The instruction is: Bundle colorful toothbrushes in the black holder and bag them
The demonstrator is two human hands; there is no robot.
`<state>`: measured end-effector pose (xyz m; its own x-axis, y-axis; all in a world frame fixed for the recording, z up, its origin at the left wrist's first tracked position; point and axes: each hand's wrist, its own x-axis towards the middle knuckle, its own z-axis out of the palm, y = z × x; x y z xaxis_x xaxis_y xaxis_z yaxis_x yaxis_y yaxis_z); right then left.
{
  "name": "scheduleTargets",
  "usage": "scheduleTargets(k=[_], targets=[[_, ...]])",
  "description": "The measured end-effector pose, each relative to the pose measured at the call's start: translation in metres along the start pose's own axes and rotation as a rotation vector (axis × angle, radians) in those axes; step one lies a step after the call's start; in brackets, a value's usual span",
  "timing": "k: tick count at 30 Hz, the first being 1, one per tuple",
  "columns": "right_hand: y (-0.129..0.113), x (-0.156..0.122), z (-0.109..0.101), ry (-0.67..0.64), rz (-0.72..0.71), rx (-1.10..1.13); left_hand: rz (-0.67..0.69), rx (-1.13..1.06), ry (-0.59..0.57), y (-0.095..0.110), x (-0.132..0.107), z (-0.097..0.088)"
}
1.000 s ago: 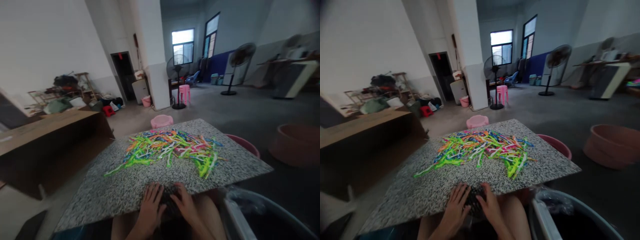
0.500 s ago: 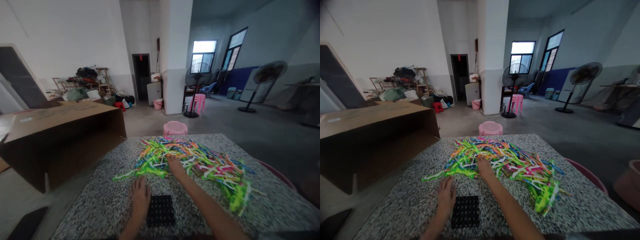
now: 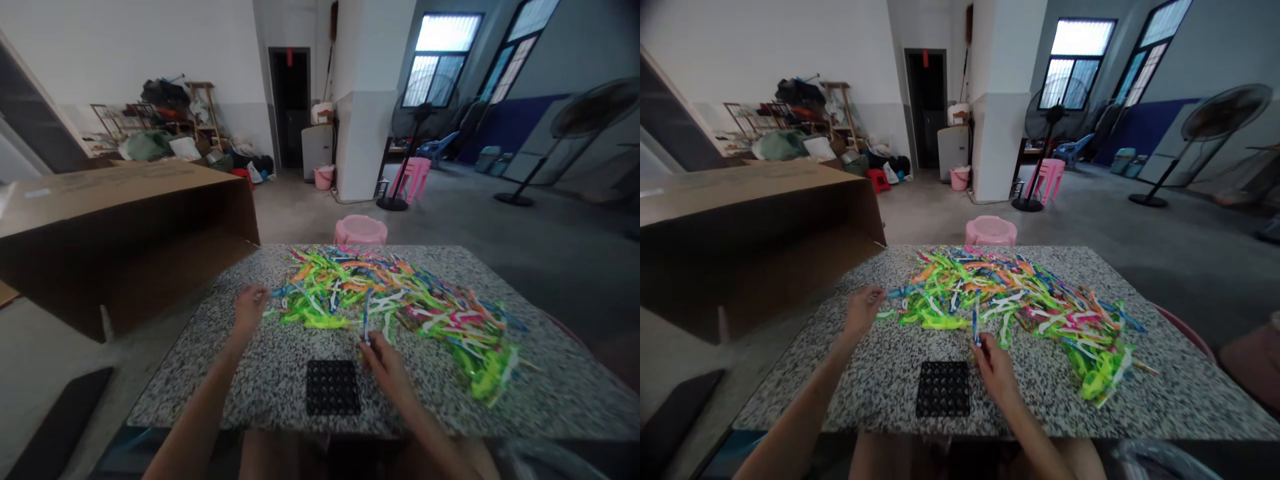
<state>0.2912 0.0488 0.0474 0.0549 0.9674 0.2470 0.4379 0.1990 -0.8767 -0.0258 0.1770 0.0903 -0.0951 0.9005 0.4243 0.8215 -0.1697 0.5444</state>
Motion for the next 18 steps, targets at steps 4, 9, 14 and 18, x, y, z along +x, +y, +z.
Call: scheduleTargets(k=[4,9,14,18], targets=[[0.017,-0.034,-0.004,0.091,0.007,-0.093,0.343,0.062,0.148,0.013,-0.043,-0.05],[0.025,-0.035,-0.012,0.255,0.06,-0.284,0.699,0.442,-0.248,0.049,-0.105,-0.027],[0.025,-0.05,-0.015,0.326,0.034,-0.24,0.582,0.413,-0.322,0.098,-0.113,0.038],[0.025,-0.065,-0.006,0.38,0.048,-0.227,0.457,0.204,-0.396,0.154,-0.08,0.085]])
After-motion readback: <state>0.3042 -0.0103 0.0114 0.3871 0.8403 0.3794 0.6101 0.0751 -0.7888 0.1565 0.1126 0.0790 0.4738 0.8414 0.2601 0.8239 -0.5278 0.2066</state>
